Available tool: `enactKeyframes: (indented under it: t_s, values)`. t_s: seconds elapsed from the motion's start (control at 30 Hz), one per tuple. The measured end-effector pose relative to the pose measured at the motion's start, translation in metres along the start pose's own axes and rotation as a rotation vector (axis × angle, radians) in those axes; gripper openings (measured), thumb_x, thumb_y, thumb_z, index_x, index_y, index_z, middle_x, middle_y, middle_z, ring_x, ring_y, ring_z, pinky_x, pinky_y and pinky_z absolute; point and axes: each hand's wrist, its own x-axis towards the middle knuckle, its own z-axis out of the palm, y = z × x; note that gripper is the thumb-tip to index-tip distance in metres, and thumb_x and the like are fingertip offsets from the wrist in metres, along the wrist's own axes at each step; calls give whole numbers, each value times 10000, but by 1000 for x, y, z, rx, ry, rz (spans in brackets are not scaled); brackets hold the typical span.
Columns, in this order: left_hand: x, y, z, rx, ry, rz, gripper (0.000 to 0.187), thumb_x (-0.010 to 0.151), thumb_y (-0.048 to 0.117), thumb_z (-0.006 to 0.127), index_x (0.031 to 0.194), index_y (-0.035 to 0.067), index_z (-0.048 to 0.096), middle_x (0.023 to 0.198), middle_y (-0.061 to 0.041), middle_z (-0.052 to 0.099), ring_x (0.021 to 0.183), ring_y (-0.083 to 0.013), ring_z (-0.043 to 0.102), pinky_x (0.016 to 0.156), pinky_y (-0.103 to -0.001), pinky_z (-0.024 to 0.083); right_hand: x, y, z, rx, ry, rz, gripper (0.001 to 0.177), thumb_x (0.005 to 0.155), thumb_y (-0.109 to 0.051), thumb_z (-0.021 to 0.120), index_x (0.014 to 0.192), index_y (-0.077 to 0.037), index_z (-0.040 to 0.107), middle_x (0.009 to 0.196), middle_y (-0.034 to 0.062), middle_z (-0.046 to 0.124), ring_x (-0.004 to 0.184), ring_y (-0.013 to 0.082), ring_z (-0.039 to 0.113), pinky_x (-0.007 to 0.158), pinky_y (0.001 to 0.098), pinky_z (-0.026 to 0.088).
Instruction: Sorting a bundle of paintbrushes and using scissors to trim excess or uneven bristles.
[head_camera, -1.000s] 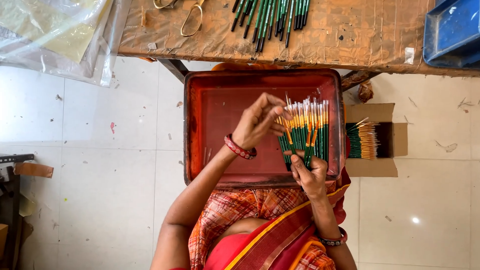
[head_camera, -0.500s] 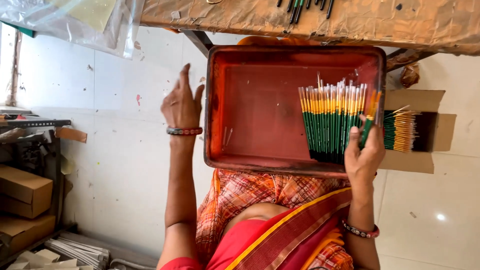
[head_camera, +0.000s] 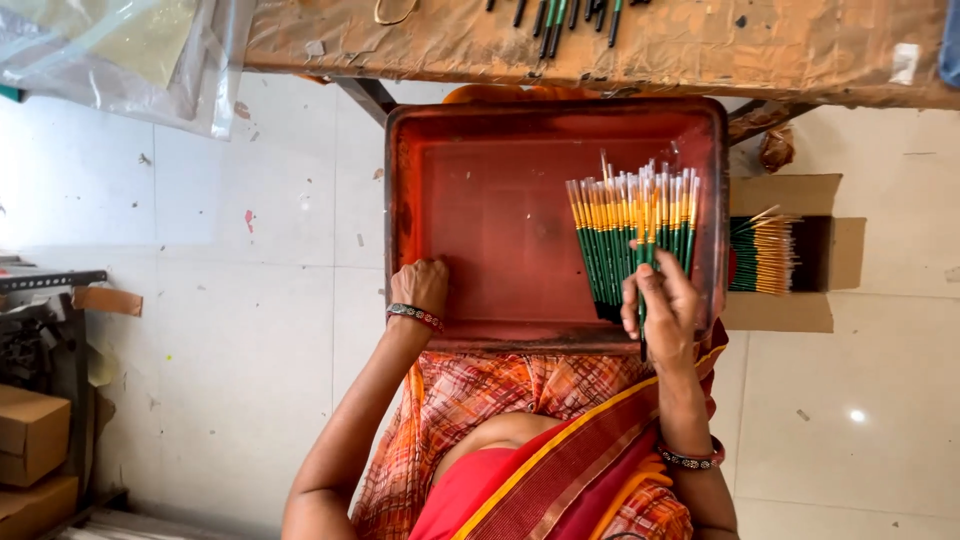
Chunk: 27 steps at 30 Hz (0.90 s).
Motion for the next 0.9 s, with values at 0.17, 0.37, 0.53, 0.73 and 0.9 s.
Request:
enactKeyframes:
  t_s: [0.17,0.37,0.53,0.73,0.9]
  values:
    - [28,30,-78,-224,-47,147,268,818,355,752,898,101,720,887,-147,729,770,-345,734,601,-477,589,-8,-2,12,102,-77,-28,307,1092,-202,510,1321,-25,612,678,8,590,415,40,468,326,202,360]
    - [60,77,-152,-1028,-37,409,313,999,321,655,1153,51,614,1041,-118,793,896,-232,792,740,-364,643,-17,9,12,71,-131,-4,283,1066,-212,576,1200,3,702,577,-24,525,399,17,412,338,201,304]
    - [71,93,-185,-1851,-335,486,305,1042,209,589,1296,40,589,1209,-132,727,1029,-203,737,890,-357,643,-18,6,15,-3,-137,-101,266,1043,-214,612,1124,6,737,535,-41,524,397,12,417,342,207,305]
    - [72,92,-190,-2048,-428,547,267,1115,233,484,1297,45,535,1245,-114,716,1146,-188,724,941,-342,626,-20,6,14,-60,-76,-176,226,1011,-179,665,1100,13,744,544,-38,555,403,10,448,347,205,330]
    - [66,100,-192,-2008,-413,504,256,1117,239,490,1287,55,542,1224,-135,723,1089,-204,748,872,-331,639,-20,3,16,-66,-82,-187,242,1020,-197,659,1117,6,747,540,-37,562,405,14,458,348,206,331]
